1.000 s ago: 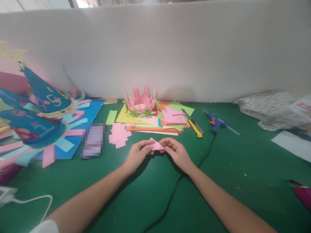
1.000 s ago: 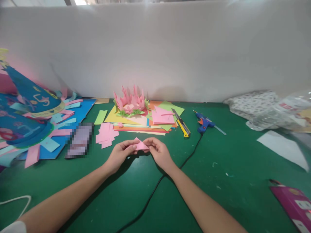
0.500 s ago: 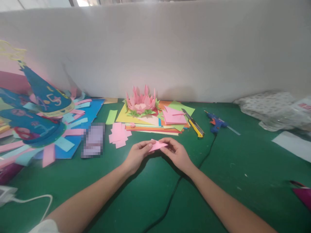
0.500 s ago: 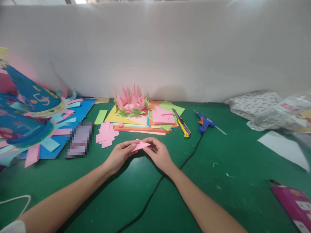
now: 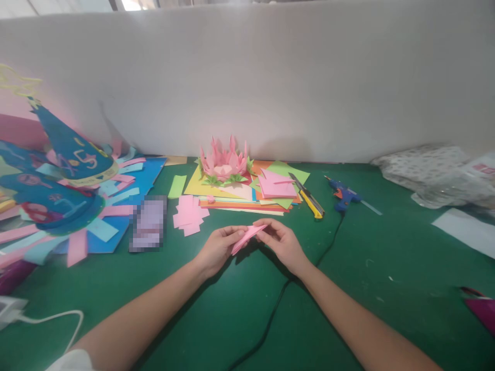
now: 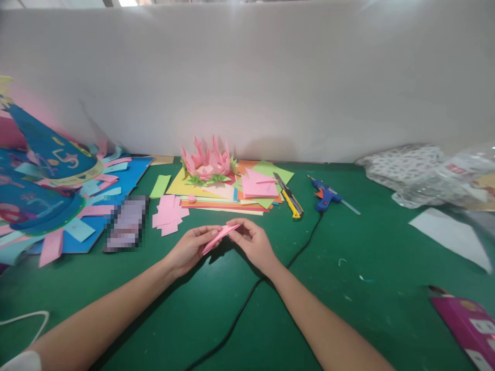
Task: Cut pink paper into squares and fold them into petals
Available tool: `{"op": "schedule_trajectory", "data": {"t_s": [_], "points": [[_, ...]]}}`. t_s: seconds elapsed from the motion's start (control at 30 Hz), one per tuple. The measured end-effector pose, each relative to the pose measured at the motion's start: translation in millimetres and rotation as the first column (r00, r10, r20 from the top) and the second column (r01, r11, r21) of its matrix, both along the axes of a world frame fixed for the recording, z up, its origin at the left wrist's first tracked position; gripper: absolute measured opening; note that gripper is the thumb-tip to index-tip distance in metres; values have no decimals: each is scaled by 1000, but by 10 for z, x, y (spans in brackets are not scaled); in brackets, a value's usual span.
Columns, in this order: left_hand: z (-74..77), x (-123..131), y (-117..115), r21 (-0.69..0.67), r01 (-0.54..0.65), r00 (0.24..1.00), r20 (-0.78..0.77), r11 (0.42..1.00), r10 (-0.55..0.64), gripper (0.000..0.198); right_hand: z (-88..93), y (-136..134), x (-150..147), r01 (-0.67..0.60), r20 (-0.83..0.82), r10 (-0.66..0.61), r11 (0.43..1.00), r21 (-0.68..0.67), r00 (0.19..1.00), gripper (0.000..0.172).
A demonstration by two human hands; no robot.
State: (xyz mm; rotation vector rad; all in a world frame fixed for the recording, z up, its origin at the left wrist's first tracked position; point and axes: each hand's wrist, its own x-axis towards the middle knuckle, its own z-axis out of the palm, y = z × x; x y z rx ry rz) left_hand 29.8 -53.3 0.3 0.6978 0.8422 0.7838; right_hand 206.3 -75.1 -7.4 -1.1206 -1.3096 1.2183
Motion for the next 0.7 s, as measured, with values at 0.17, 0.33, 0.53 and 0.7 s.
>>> {"op": "schedule_trajectory", "data": {"t_s": [0.17,0.33,0.53,0.7], "points": [[3,-5,-4,-14,-4,1000,-3,1000,4,34,-3,0,1,-13,-15,13,1000,-8,1000,24],[-7,16,-39,71,-11,997,-74,997,16,30,-9,2,10,-4,-13,4,1000,-11,1000,20],[0,49,-56,340,-76,977,-162,937,138,32,0,-1,-4,6,28,-7,1000,4,1000,15],[-53,48,-45,358,2,957,-273,934,102,44,27,-21,-27,25,145,-39,995,98,989,15]]}}
